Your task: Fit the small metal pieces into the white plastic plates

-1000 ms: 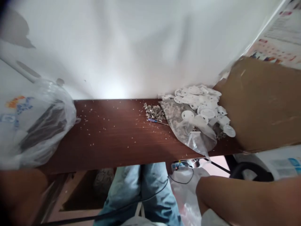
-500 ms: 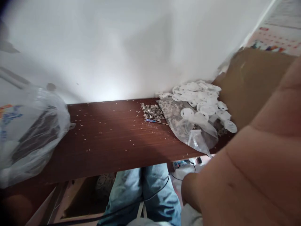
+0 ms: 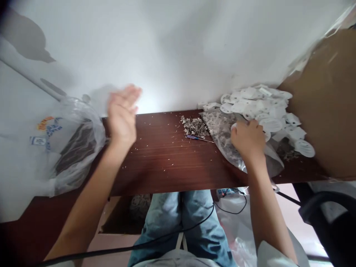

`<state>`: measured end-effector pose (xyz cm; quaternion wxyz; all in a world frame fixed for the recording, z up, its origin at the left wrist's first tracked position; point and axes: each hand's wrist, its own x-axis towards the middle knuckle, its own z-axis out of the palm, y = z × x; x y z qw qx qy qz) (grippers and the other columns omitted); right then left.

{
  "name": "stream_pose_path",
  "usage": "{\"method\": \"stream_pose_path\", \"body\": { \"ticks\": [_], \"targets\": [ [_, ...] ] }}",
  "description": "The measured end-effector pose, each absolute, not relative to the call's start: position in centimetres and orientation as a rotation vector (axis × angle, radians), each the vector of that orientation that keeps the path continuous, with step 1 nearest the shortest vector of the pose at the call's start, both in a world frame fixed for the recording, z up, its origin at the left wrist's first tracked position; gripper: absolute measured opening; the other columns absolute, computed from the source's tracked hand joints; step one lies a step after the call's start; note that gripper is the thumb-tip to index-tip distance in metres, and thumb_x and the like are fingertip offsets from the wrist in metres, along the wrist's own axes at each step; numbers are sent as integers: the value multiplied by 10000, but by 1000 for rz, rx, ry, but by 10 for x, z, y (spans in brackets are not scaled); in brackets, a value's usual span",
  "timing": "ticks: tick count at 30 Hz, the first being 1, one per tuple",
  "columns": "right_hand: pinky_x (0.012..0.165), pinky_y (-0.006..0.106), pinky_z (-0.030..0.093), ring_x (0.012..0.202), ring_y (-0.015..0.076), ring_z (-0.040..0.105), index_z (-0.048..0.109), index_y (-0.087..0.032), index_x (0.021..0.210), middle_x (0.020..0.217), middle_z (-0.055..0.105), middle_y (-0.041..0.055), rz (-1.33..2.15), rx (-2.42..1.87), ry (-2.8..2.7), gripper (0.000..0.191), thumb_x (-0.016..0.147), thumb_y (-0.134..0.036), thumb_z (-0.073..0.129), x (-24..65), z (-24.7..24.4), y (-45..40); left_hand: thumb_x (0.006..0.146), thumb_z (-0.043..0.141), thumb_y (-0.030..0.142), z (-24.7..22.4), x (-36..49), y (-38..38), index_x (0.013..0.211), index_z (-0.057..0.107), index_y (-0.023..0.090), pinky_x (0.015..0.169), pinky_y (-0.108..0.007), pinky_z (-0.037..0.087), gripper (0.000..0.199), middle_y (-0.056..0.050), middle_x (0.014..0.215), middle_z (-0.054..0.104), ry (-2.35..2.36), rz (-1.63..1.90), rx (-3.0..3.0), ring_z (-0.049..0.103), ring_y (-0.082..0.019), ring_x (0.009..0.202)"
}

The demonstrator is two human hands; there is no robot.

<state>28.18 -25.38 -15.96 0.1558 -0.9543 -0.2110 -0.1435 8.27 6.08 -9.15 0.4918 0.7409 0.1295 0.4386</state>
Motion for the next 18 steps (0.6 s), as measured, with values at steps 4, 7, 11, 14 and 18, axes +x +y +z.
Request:
{"method": "stream_pose_path", "body": {
  "ticks": [4,7,11,14,18],
  "targets": [
    [840,613,508,1080,471,674,734,-136,1276,1175,654,324,-353,-2733,-591,426,952,-312,522,285,-176,-254,1122,359,536,-156,112,47,1261,730,245,1233,-496,431,492,-64,1435,707,324,724,1823,613,-239,1401],
    [880,647,508,1083,480,676,713,-147,1290,1153,666,298,-451,-2618,-614,418,952,-308,530,274,-161,-256,1120,367,498,-193,127,40,1285,714,219,1249,-452,411,474,-84,1445,699,268,565,1861,611,-227,1401],
    [1057,630,498,1300,418,615,627,-240,1420,1349,641,225,-635,-2235,-826,434,999,-307,548,251,-130,-227,1098,377,612,-207,128,39,1319,693,218,1238,-444,411,552,-97,1382,735,163,528,1784,628,-250,1383],
    [957,482,606,1188,283,706,477,-293,1516,1404,622,146,-259,-1793,-1044,526,1001,-333,579,236,-129,-170,1051,333,750,-207,125,41,1377,651,216,1128,-442,508,701,-120,1311,767,136,481,1610,702,-280,1281],
    [1002,474,603,1239,275,681,475,-296,1493,1397,643,111,29,-1634,-1256,510,1001,-370,589,231,-155,-104,959,501,811,-207,126,45,1341,626,193,777,-368,592,737,-146,1167,789,173,399,1459,793,-246,862]
  ]
}}
